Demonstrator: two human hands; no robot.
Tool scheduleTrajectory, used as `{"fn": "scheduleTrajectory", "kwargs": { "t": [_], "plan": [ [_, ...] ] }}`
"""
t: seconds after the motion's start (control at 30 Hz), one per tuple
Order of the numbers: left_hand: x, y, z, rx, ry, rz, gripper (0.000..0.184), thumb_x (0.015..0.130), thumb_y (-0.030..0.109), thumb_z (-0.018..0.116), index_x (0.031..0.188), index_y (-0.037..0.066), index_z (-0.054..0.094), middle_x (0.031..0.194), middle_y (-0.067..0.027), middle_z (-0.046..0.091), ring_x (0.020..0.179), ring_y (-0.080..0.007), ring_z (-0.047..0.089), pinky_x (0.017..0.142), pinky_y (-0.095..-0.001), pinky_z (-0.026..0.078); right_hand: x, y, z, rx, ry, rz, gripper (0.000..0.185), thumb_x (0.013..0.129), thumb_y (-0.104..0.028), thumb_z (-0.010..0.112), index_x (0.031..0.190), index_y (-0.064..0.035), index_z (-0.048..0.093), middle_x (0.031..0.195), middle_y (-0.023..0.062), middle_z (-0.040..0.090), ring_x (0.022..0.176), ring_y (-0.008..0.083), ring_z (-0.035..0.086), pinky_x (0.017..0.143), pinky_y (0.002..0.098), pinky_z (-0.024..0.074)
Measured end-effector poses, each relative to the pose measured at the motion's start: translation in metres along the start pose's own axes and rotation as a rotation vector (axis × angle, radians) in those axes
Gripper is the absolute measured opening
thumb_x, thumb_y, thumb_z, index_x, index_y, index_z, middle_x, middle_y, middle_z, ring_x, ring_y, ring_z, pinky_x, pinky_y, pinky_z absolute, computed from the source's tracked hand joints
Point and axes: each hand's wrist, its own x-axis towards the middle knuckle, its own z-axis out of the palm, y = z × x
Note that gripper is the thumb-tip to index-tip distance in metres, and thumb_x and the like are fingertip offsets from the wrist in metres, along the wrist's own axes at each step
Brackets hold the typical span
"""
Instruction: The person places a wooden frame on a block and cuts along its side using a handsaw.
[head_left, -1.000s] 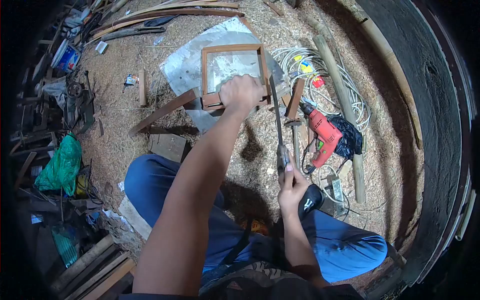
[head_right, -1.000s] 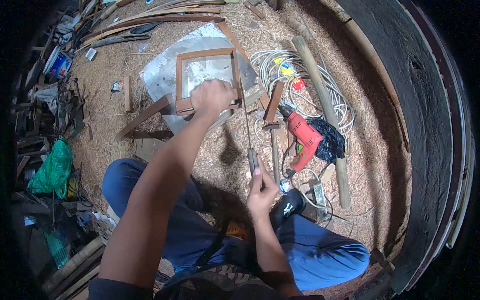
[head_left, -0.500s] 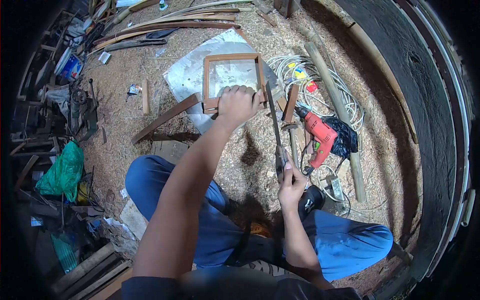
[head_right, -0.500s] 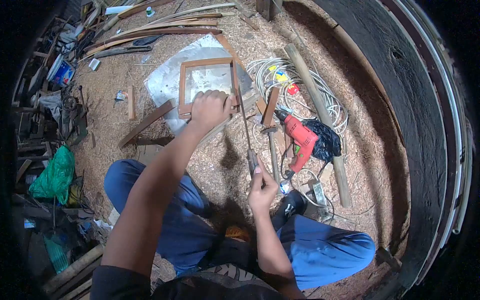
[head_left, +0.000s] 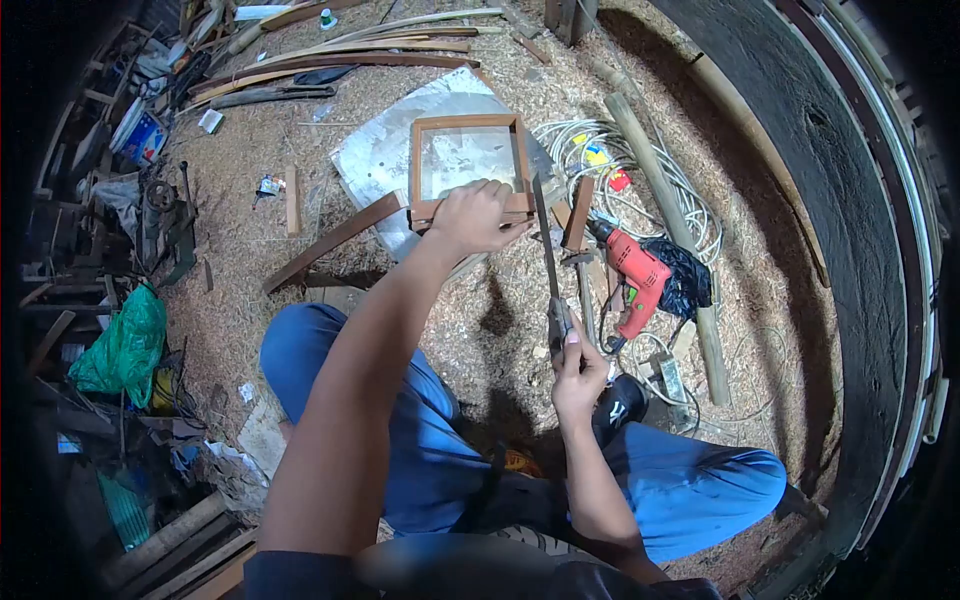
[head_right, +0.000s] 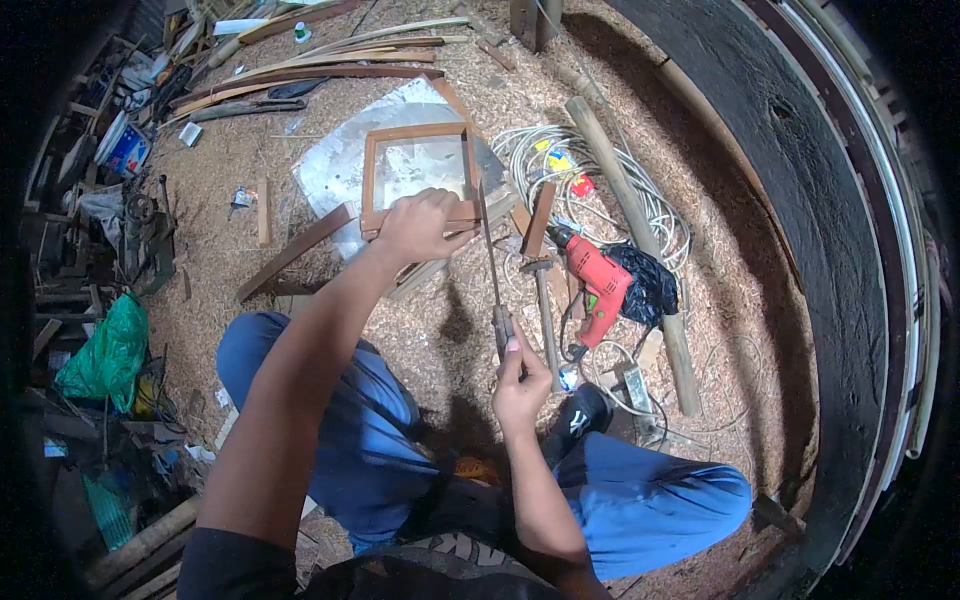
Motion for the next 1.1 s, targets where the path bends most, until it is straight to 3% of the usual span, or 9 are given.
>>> {"fn": "scheduleTrajectory", "kwargs": {
  "t": [0.03,0.1,0.3,0.4,0.73,0.83,0.9,1.0,1.1],
  "plan": [
    [0.001,-0.001,-0.004,0.006,0.005,0.001,0.044,0.095,0.046,0.060,0.099,0.002,0.065,0.088,-0.0160,0.072,0.078,-0.0351,0.072,0.073,-0.0465,0.058,0.000,0.000,0.001,0.004,-0.002,-0.006,0.037,0.104,-0.019,0.054,0.136,-0.0022,0.063,0.066,-0.0061,0.047,0.059,0.0038,0.039,0.053,0.0235,0.0322],
    [0.002,0.001,-0.009,0.059,-0.255,-0.057,0.047,0.095,0.048,0.061,0.106,0.003,0.057,0.092,-0.0163,0.072,0.081,-0.0360,0.072,0.074,-0.0468,0.057,-0.001,0.001,0.000,-0.024,0.002,-0.011,0.037,0.104,-0.018,0.054,0.136,-0.0026,0.063,0.067,-0.0055,0.049,0.059,0.0040,0.040,0.053,0.0238,0.0328],
    [0.008,0.004,-0.014,0.114,-0.447,-0.111,0.049,0.094,0.051,0.062,0.107,0.004,0.057,0.094,-0.0159,0.071,0.085,-0.0334,0.073,0.073,-0.0457,0.058,-0.003,0.012,-0.002,-0.096,0.013,-0.098,0.037,0.104,-0.019,0.054,0.135,0.0006,0.063,0.068,-0.0045,0.051,0.059,0.0048,0.041,0.053,0.0244,0.0338],
    [0.004,0.003,-0.008,0.074,-0.294,-0.078,0.049,0.093,0.052,0.062,0.105,0.004,0.058,0.094,-0.0150,0.071,0.083,-0.0319,0.073,0.072,-0.0435,0.058,0.002,0.032,-0.004,-0.069,0.004,-0.111,0.037,0.104,-0.019,0.055,0.134,0.0015,0.064,0.067,-0.0049,0.050,0.059,0.0046,0.040,0.054,0.0242,0.0338],
    [0.008,0.011,-0.006,0.051,-0.229,-0.179,0.046,0.095,0.050,0.056,0.095,0.004,0.062,0.087,-0.0170,0.071,0.079,-0.0338,0.072,0.072,-0.0444,0.058,-0.004,0.004,0.007,0.002,0.022,-0.018,0.038,0.104,-0.020,0.055,0.134,0.0021,0.063,0.066,-0.0067,0.046,0.058,0.0032,0.038,0.053,0.0229,0.0297],
    [0.019,0.013,-0.007,-0.117,-0.228,-0.321,0.051,0.097,0.048,0.049,0.088,0.002,0.070,0.083,-0.0219,0.072,0.079,-0.0389,0.072,0.075,-0.0476,0.057,-0.002,0.008,0.008,0.019,0.022,-0.018,0.038,0.104,-0.020,0.055,0.134,0.0022,0.063,0.067,-0.0065,0.047,0.058,0.0031,0.038,0.052,0.0230,0.0298],
    [0.030,0.019,-0.015,-0.127,-0.256,-0.608,0.053,0.100,0.042,0.042,0.088,0.004,0.075,0.080,-0.0239,0.072,0.078,-0.0398,0.072,0.076,-0.0498,0.056,-0.002,0.006,0.008,0.007,0.018,-0.019,0.037,0.104,-0.019,0.055,0.134,0.0021,0.063,0.067,-0.0066,0.047,0.058,0.0032,0.039,0.052,0.0232,0.0303],
    [0.038,0.024,-0.010,-0.102,-0.236,-0.741,0.051,0.099,0.037,0.041,0.084,0.005,0.078,0.083,-0.0245,0.073,0.080,-0.0398,0.073,0.078,-0.0494,0.057,-0.001,0.002,0.005,-0.023,0.024,-0.021,0.037,0.104,-0.018,0.055,0.133,0.0021,0.064,0.068,-0.0063,0.049,0.059,0.0034,0.039,0.052,0.0235,0.0314],
    [0.036,0.022,0.001,-0.074,-0.237,-0.725,0.052,0.099,0.035,0.041,0.080,0.005,0.079,0.085,-0.0247,0.073,0.081,-0.0400,0.073,0.078,-0.0488,0.058,0.001,-0.007,-0.002,-0.061,0.019,0.026,0.036,0.103,-0.017,0.055,0.132,0.0023,0.064,0.072,-0.0048,0.054,0.060,0.0039,0.040,0.054,0.0229,0.0335]
  ]
}}
